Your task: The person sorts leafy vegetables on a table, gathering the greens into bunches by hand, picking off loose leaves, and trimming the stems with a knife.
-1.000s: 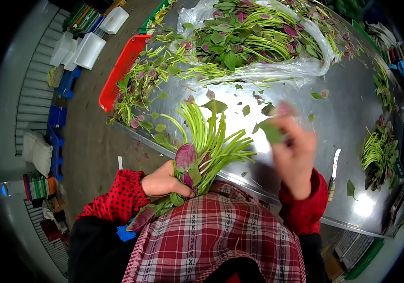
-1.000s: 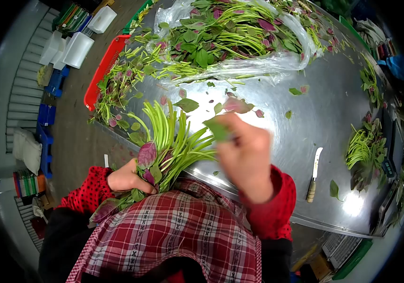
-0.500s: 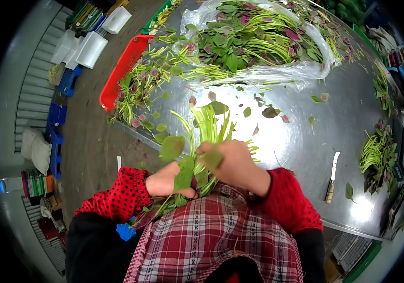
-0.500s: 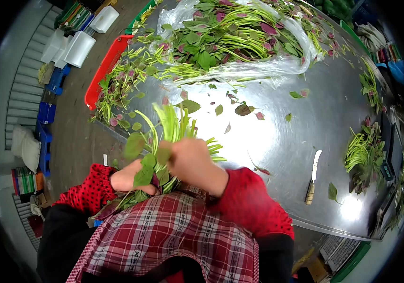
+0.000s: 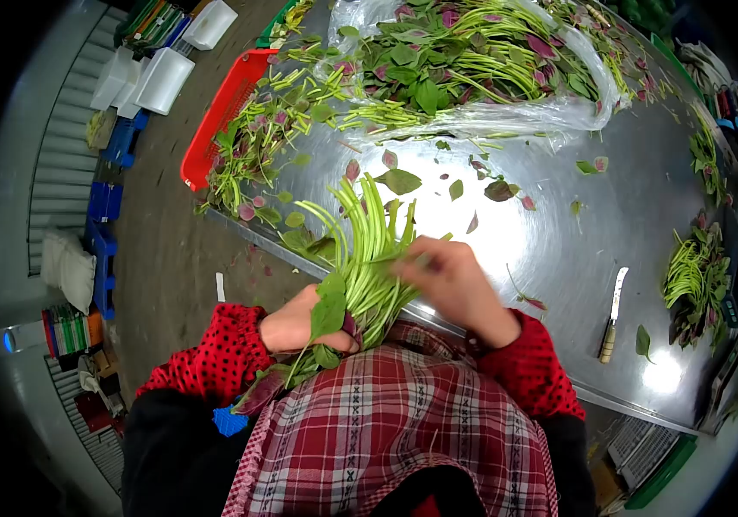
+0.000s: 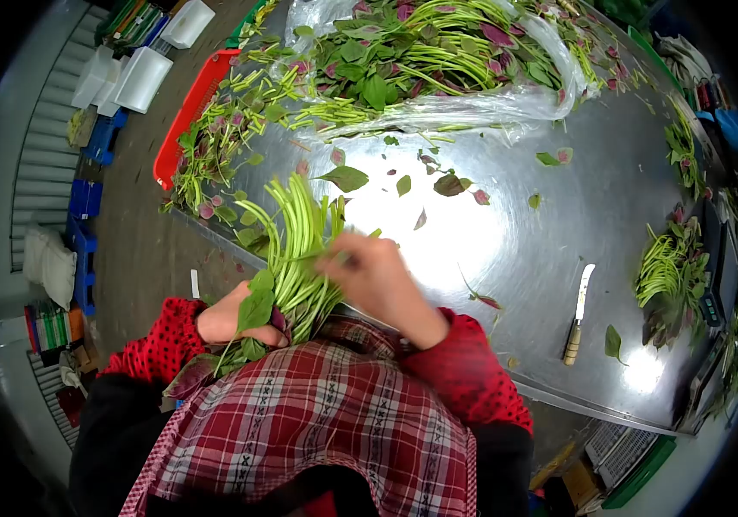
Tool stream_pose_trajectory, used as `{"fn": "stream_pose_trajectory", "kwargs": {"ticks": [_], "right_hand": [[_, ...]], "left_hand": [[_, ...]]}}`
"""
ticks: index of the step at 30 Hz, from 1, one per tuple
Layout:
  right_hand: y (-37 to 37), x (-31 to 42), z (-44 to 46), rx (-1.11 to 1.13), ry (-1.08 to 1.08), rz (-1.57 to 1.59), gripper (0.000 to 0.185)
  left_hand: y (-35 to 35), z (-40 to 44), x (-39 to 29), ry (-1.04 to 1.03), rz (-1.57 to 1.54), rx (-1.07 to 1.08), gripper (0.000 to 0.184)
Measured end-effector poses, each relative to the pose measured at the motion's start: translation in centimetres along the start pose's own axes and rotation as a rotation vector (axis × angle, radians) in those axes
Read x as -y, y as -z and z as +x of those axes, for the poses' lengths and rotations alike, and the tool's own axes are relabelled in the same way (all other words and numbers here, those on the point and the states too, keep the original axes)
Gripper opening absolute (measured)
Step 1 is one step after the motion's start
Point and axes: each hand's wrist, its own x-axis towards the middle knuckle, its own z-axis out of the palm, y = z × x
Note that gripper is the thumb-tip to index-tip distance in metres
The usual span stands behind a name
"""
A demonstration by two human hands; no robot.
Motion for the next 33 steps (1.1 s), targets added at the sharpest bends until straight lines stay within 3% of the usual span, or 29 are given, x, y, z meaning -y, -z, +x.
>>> {"fn": "stream_pose_trajectory", "kwargs": {"ticks": [2, 3, 4, 5, 7, 9, 11, 12, 13, 14, 15, 17, 19, 20, 21, 23, 25, 27, 28, 30, 31, 33], "right_hand": [[4.7, 0.2, 0.7, -0.268, 0.035, 0.316, 0.009], [6.3, 0.8, 1.0, -0.549, 0.057, 0.173, 0.011], [7.8, 1.0, 0.4, -0.676, -0.032, -0.127, 0.011], [7.4, 1.2, -0.2, -0.677, -0.031, -0.130, 0.011], [4.6, 2.3, -2.6, -0.357, -0.099, -0.175, 0.015], [1.2, 0.4, -3.1, -0.038, 0.004, -0.127, 0.020], [-2.1, -2.3, -2.9, 0.045, 0.174, -0.206, 0.024], [-1.5, -2.9, -2.2, 0.082, 0.040, -0.017, 0.020], [-0.7, -5.7, -1.3, -0.036, -0.086, 0.302, 0.015], [2.2, -4.3, -0.7, -0.213, -0.191, 0.334, 0.011], [4.7, -3.4, -0.5, -0.386, -0.112, 0.244, 0.013], [5.8, -2.0, -2.3, -0.187, -0.105, 0.131, 0.008], [2.3, -1.2, -3.6, 0.025, -0.019, -0.004, 0.013], [0.5, -2.5, -3.8, 0.117, 0.123, -0.232, 0.016], [-0.4, -4.4, -3.6, 0.090, 0.203, -0.149, 0.018], [3.0, -4.9, -2.1, -0.181, -0.275, 0.266, 0.010], [8.5, -3.6, -0.7, -0.528, -0.151, -0.135, 0.008], [9.2, 0.1, 0.8, -0.481, 0.380, -0.323, 0.011], [9.0, 1.6, 1.8, -0.360, 0.479, -0.495, 0.022], [6.5, 4.3, 2.5, -0.218, 0.482, -0.750, 0.041], [5.8, 3.2, 4.0, -0.022, 0.510, -0.772, 0.037], [5.3, 1.8, 5.5, 0.086, 0.149, -0.889, 0.028]], "left_hand": [[0.2, -0.1, -0.1, -0.044, 0.126, 0.008, 0.022], [0.2, -0.2, -0.1, -0.043, 0.123, 0.011, 0.022], [0.2, -0.2, -0.2, -0.046, 0.112, 0.007, 0.023], [0.2, -0.1, -0.3, -0.051, 0.101, 0.001, 0.023], [0.2, -0.2, -0.7, 0.002, 0.009, 0.005, 0.023], [0.1, 0.0, -0.5, 0.059, -0.081, 0.014, 0.024], [0.0, 0.1, 0.2, 0.005, -0.154, 0.000, 0.025], [-0.2, 0.1, 0.0, 0.000, -0.185, -0.044, 0.026], [-0.1, -0.1, 0.0, 0.007, -0.179, -0.044, 0.026], [0.0, -0.4, 0.1, 0.036, -0.207, -0.029, 0.028], [0.1, -0.4, 0.2, 0.058, -0.236, -0.016, 0.030], [0.4, -0.4, 0.3, 0.031, -0.151, -0.010, 0.033], [0.2, 0.0, 0.0, -0.009, -0.065, 0.004, 0.035], [-0.1, 0.0, -0.4, 0.008, -0.157, 0.016, 0.038], [-0.3, 0.0, -0.6, 0.024, -0.245, 0.017, 0.040], [-0.4, 0.0, 0.1, -0.105, -0.222, -0.037, 0.047], [0.0, 0.1, 0.4, 0.012, -0.077, 0.102, 0.050], [-0.3, 0.6, -0.8, 0.048, -0.029, 0.150, 0.050], [-0.6, 0.9, -1.9, 0.065, 0.090, 0.192, 0.047], [-1.0, 1.7, -2.6, 0.044, 0.270, 0.234, 0.041], [-1.1, 1.9, -3.2, 0.038, 0.278, 0.240, 0.041], [-1.2, 1.9, -4.3, 0.166, 0.507, 0.301, 0.041]]}}
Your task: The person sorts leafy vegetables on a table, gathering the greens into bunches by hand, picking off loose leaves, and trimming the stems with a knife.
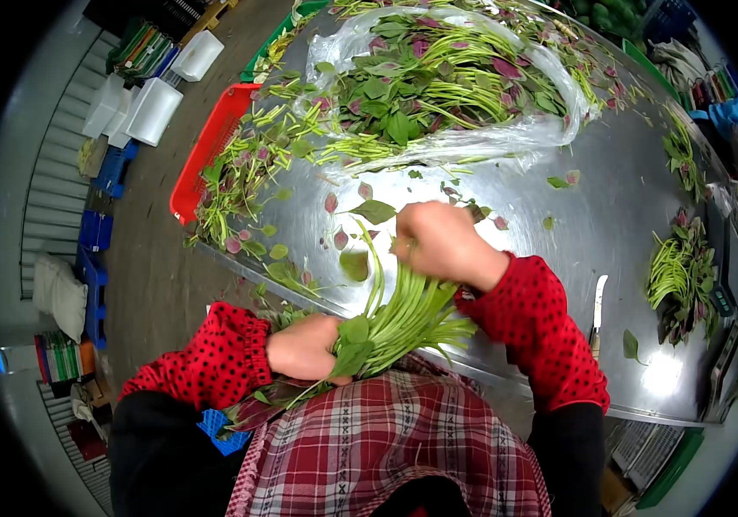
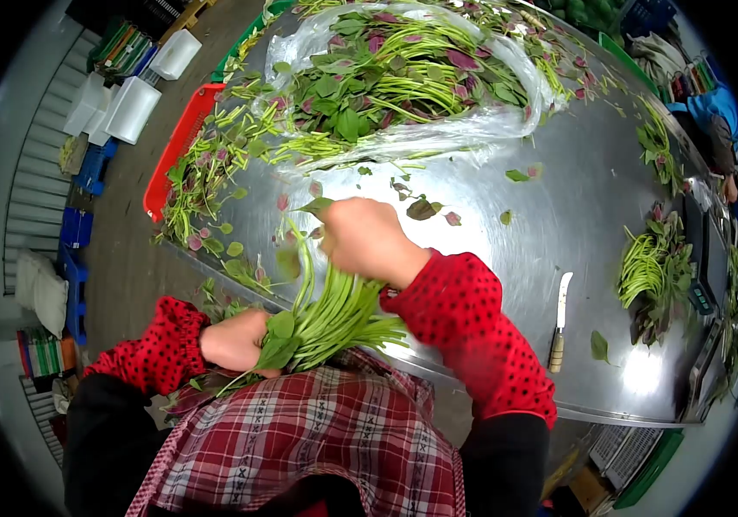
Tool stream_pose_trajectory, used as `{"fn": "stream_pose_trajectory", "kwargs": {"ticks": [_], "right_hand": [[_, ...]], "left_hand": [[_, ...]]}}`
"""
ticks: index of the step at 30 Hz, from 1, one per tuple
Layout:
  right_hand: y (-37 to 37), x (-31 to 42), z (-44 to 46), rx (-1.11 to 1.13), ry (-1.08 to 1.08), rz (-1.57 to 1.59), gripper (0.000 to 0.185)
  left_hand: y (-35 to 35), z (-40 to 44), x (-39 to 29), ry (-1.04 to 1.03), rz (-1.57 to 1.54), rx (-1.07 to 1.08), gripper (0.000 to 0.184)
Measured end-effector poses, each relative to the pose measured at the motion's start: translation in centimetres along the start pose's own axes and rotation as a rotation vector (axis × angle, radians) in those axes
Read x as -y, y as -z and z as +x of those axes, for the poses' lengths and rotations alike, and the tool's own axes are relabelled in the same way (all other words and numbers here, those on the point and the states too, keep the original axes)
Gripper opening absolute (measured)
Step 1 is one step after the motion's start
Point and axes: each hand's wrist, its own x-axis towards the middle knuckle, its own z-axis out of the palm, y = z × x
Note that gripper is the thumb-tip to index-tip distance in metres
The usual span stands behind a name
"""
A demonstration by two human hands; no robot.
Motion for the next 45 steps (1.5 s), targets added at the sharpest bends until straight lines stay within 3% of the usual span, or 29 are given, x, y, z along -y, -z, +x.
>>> {"fn": "stream_pose_trajectory", "kwargs": {"ticks": [2, 4, 5, 6, 8, 9, 10, 12, 14, 16, 20, 22, 25, 27, 28, 30, 31, 32, 33, 34, 35, 36, 37, 38, 40, 42, 45], "right_hand": [[0.1, -4.3, 0.4, -0.167, -0.054, 0.456, 0.021], [1.5, -5.7, 0.0, -0.443, -0.276, 0.473, 0.016], [3.4, -5.8, -1.0, -0.328, -0.359, 0.259, 0.016], [3.0, -5.7, -1.6, -0.518, -0.164, 0.094, 0.024], [2.4, -5.1, -2.3, -0.592, 0.084, 0.169, 0.030], [2.1, -4.9, -2.4, -0.452, 0.022, 0.406, 0.034], [2.3, -5.0, -2.2, -0.199, -0.195, 0.647, 0.033], [-0.2, -7.4, -0.9, 0.137, -0.253, 0.890, 0.035], [-2.8, -7.0, -0.4, 0.271, 0.087, 0.957, 0.028], [-3.9, -5.8, -0.1, 0.569, 0.266, 1.101, 0.028], [-4.1, -5.2, -0.3, 0.726, 0.158, 1.199, 0.028], [-3.7, -4.7, -0.8, 0.578, 0.298, 1.303, 0.027], [-5.1, -4.8, -1.5, 0.593, 0.304, 1.324, 0.027], [-5.1, -5.0, -2.2, 0.651, 0.411, 1.180, 0.027], [-5.4, -5.8, -2.8, 0.631, 0.396, 1.199, 0.027], [-6.3, -8.2, -4.3, 0.451, -0.088, 1.225, 0.027], [-6.5, -10.8, -5.6, 0.221, -0.169, 1.360, 0.028], [-6.6, -12.9, -6.5, -0.009, -0.244, 1.478, 0.029], [-6.6, -11.5, -8.0, -0.050, -0.270, 1.417, 0.036], [-6.8, -9.6, -9.3, 0.021, -0.275, 1.572, 0.042], [-6.3, -6.3, -10.1, 0.120, -0.239, 1.567, 0.044], [-6.1, -3.4, -10.4, 0.211, -0.199, 1.555, 0.047], [-8.1, -2.7, -10.6, 0.240, -0.076, 1.410, 0.044], [-8.8, -4.0, -10.5, 0.219, -0.100, 1.024, 0.030], [-8.9, -8.4, -10.9, -0.063, -0.491, 1.480, 0.019], [-7.3, -11.2, -11.4, -0.378, -0.530, 1.285, 0.015], [-3.6, -7.9, -10.8, -0.352, -0.418, 1.202, 0.015]], "left_hand": [[0.0, -0.3, 0.6, -0.035, -0.045, -0.014, 0.043], [0.0, -0.5, 1.1, -0.037, -0.154, -0.064, 0.043], [-0.4, -0.2, 2.2, -0.067, -0.235, -0.061, 0.042], [-0.4, 0.0, 2.4, -0.069, -0.234, -0.057, 0.042], [-0.7, 0.3, 2.6, -0.081, -0.233, -0.072, 0.040], [-0.6, 0.2, 2.2, -0.080, -0.234, -0.063, 0.040], [-0.4, 0.0, 1.5, -0.142, -0.162, -0.084, 0.038], [-0.3, 0.1, 0.9, -0.206, -0.075, -0.104, 0.036], [-0.6, 0.3, 0.8, -0.309, 0.160, -0.191, 0.034], [-0.3, 0.4, 0.4, -0.255, 0.161, -0.146, 0.033], [-0.4, 0.4, 0.7, -0.255, 0.163, -0.144, 0.033], [-0.3, 0.7, 0.9, -0.259, 0.172, -0.156, 0.033], [-0.3, 1.2, 2.1, -0.342, 0.050, -0.112, 0.043], [-0.2, 1.9, 3.8, -0.335, -0.310, 0.100, 0.048], [-0.3, 2.0, 4.2, -0.328, -0.303, 0.127, 0.048], [-0.9, 1.5, 5.4, -0.180, -0.660, 0.101, 0.057], [-1.1, 1.5, 6.9, -0.222, -0.643, 0.095, 0.082], [-1.2, 1.7, 7.2, -0.219, -0.642, 0.090, 0.082], [-1.2, 1.8, 7.3, -0.342, -0.597, -0.005, 0.080], [-1.5, 1.8, 7.6, -0.459, -0.553, -0.095, 0.079], [-1.6, 1.8, 8.3, -0.422, -0.637, -0.030, 0.090], [-2.0, 1.9, 8.3, -0.418, -0.640, -0.024, 0.090], [-2.2, 2.0, 8.1, -0.414, -0.705, -0.060, 0.093], [-2.3, 2.1, 8.1, -0.407, -0.768, -0.098, 0.097], [-2.3, 1.6, 8.9, -0.377, -0.676, -0.063, 0.102], [-2.3, 1.4, 9.1, -0.358, -0.673, -0.065, 0.102], [-2.5, 0.9, 8.1, -0.364, -0.616, -0.104, 0.084]]}}
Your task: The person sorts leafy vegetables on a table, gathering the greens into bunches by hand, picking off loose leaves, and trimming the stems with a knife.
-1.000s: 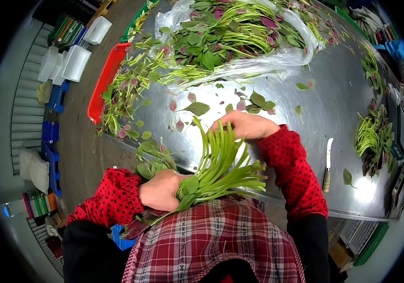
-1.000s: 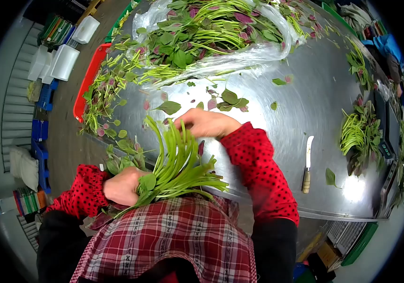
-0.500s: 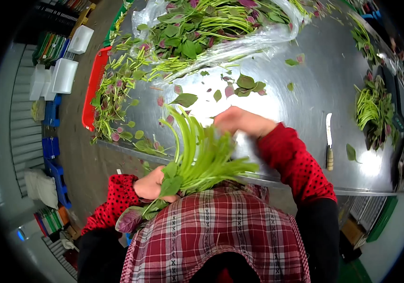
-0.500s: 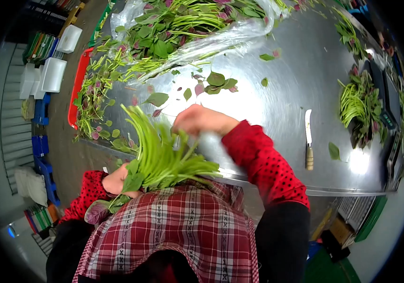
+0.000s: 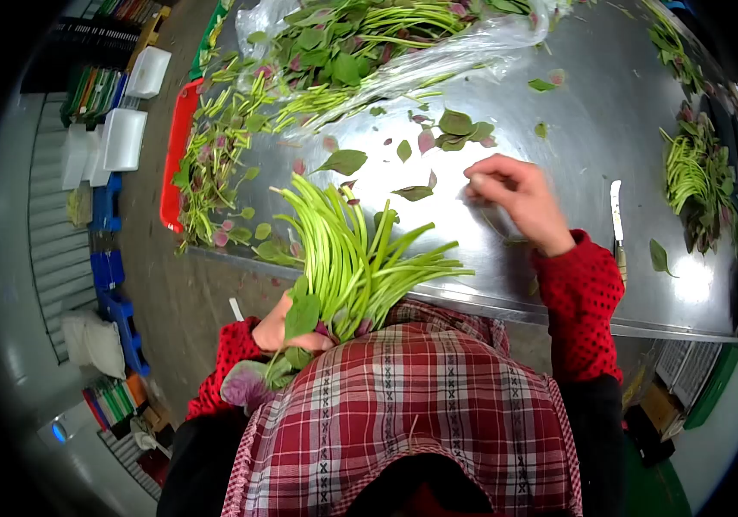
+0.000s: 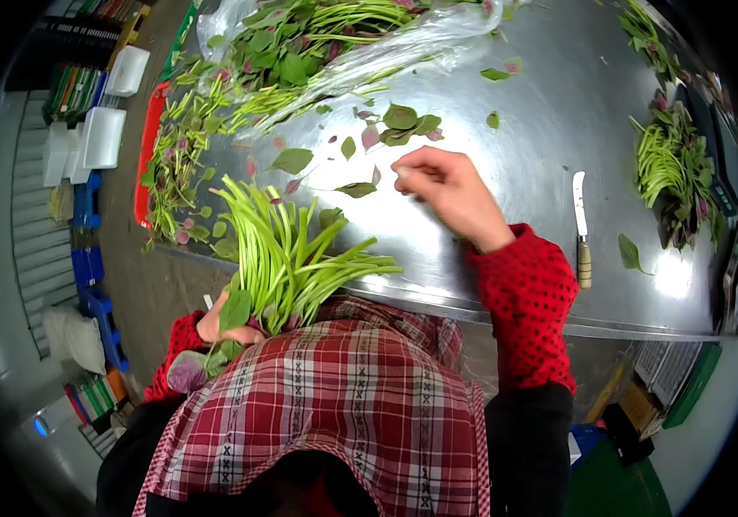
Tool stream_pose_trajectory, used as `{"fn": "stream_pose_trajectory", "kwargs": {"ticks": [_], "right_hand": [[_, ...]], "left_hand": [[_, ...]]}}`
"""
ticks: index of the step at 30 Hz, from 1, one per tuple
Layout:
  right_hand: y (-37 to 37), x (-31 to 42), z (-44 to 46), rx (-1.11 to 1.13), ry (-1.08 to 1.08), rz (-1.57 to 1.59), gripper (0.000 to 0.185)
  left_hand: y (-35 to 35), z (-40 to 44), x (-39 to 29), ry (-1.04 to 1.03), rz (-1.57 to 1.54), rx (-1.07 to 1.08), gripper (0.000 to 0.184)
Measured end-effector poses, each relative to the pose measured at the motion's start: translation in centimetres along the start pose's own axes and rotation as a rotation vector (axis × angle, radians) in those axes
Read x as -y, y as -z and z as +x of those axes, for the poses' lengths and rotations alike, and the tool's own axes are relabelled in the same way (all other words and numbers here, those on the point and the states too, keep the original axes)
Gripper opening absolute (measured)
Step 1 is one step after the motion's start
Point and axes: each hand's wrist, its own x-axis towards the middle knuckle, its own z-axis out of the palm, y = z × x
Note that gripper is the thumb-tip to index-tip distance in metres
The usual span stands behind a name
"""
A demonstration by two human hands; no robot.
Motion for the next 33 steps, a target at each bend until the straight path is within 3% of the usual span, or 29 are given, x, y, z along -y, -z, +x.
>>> {"fn": "stream_pose_trajectory", "kwargs": {"ticks": [2, 3, 5, 7, 9, 11, 15, 17, 20, 22, 24, 25, 27, 29, 31, 33], "right_hand": [[0.1, 0.1, 2.4, 0.119, -0.030, -0.086, 0.023], [-0.1, -0.3, 3.8, 0.161, -0.063, -0.101, 0.027], [-3.2, -2.1, 5.9, 0.352, -0.020, 0.061, 0.042], [-7.0, -1.4, 5.0, 0.841, -0.195, 0.100, 0.061], [-9.1, -2.5, 3.6, 1.219, -0.558, 0.097, 0.077], [-9.3, -2.8, 1.2, 1.113, -0.863, 0.195, 0.081], [-7.6, -1.3, -1.0, 0.772, -0.621, 0.497, 0.081], [-6.5, 0.0, -1.8, 0.714, -0.587, 0.532, 0.077], [-4.7, -5.0, -0.9, 0.733, -0.405, 0.781, 0.070], [-5.5, -9.5, 0.0, 0.713, -0.396, 0.823, 0.070], [-7.0, -9.0, -0.3, 0.812, -0.407, 1.012, 0.070], [-7.7, -9.8, -0.8, 0.773, -0.396, 0.911, 0.081], [-9.3, -10.5, -2.5, 0.665, -0.429, 1.102, 0.067], [-10.0, -10.2, -3.5, 0.635, -0.445, 1.146, 0.062], [-10.5, -10.1, -3.7, 0.601, -0.444, 1.192, 0.058], [-10.2, -10.2, -3.4, 0.497, -0.497, 0.882, 0.049]], "left_hand": [[-0.9, 0.5, -2.5, -0.069, 0.179, -0.012, 0.057], [-1.1, 0.9, -3.4, -0.073, 0.180, 0.000, 0.057], [-1.3, 1.6, -5.2, -0.392, 0.514, 0.206, 0.046], [-2.1, 1.0, -7.3, -0.372, 0.606, 0.129, 0.041], [-1.3, 1.1, -8.2, -0.453, 1.079, 0.247, 0.044], [-1.2, 2.3, -10.0, -0.561, 1.100, 0.221, 0.045], [0.1, 5.0, -11.2, -1.052, 1.769, -0.206, 0.026], [1.1, 7.3, -11.7, -1.141, 1.796, -0.297, 0.024], [3.6, 12.4, -9.4, -1.257, 1.825, -0.374, 0.024], [4.9, 15.9, -4.9, -1.217, 1.782, -0.433, 0.024], [5.0, 18.1, -1.0, -1.148, 1.750, -0.488, 0.024], [4.3, 18.3, -0.1, -1.112, 1.746, -0.515, 0.024], [3.0, 17.6, 1.0, -1.020, 1.709, -0.583, 0.027], [2.3, 15.8, 0.5, -0.815, 1.744, -0.698, 0.036], [2.2, 13.0, -0.6, -0.612, 1.850, -0.588, 0.059], [1.7, 9.5, -3.1, -0.489, 1.501, -0.446, 0.075]]}}
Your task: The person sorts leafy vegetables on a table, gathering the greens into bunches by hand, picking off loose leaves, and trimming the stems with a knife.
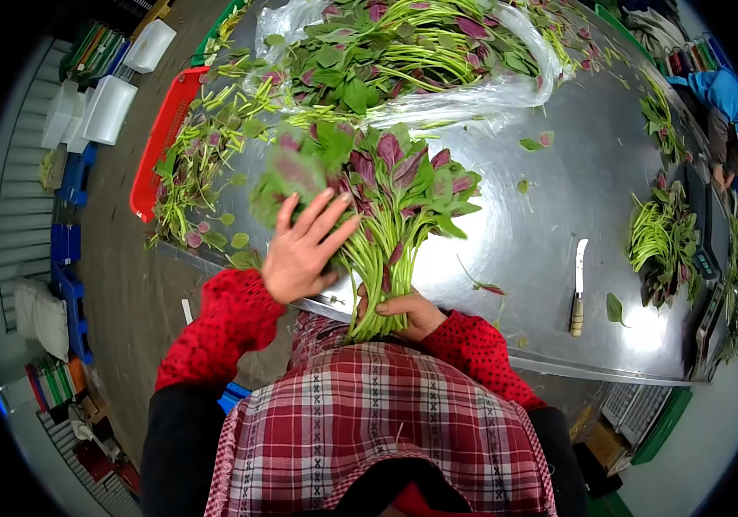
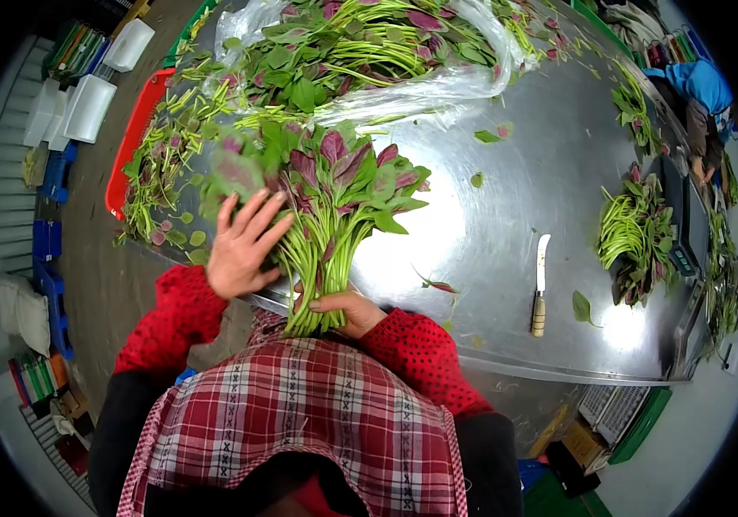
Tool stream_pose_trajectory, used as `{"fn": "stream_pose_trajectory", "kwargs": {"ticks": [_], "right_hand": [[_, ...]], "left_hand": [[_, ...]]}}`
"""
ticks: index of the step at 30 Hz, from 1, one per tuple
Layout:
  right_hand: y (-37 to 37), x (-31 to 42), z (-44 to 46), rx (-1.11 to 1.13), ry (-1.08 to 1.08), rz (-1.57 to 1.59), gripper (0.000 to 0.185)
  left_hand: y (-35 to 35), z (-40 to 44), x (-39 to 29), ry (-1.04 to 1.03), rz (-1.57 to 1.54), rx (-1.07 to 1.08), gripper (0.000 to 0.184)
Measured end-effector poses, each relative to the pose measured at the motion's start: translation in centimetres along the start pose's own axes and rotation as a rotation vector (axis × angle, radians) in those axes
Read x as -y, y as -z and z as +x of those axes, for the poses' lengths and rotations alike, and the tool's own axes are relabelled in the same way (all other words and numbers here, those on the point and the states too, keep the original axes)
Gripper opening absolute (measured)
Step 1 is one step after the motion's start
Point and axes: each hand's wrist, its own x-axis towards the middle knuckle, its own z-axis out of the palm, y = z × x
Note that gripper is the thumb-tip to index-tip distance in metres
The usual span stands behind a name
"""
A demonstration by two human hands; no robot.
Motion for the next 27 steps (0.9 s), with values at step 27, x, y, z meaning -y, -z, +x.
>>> {"fn": "stream_pose_trajectory", "kwargs": {"ticks": [27], "right_hand": [[-4.0, 0.6, -1.2, -0.267, 0.031, -0.798, 0.048]], "left_hand": [[-6.3, -6.0, -6.2, 0.770, -1.835, 0.258, 0.039]]}}
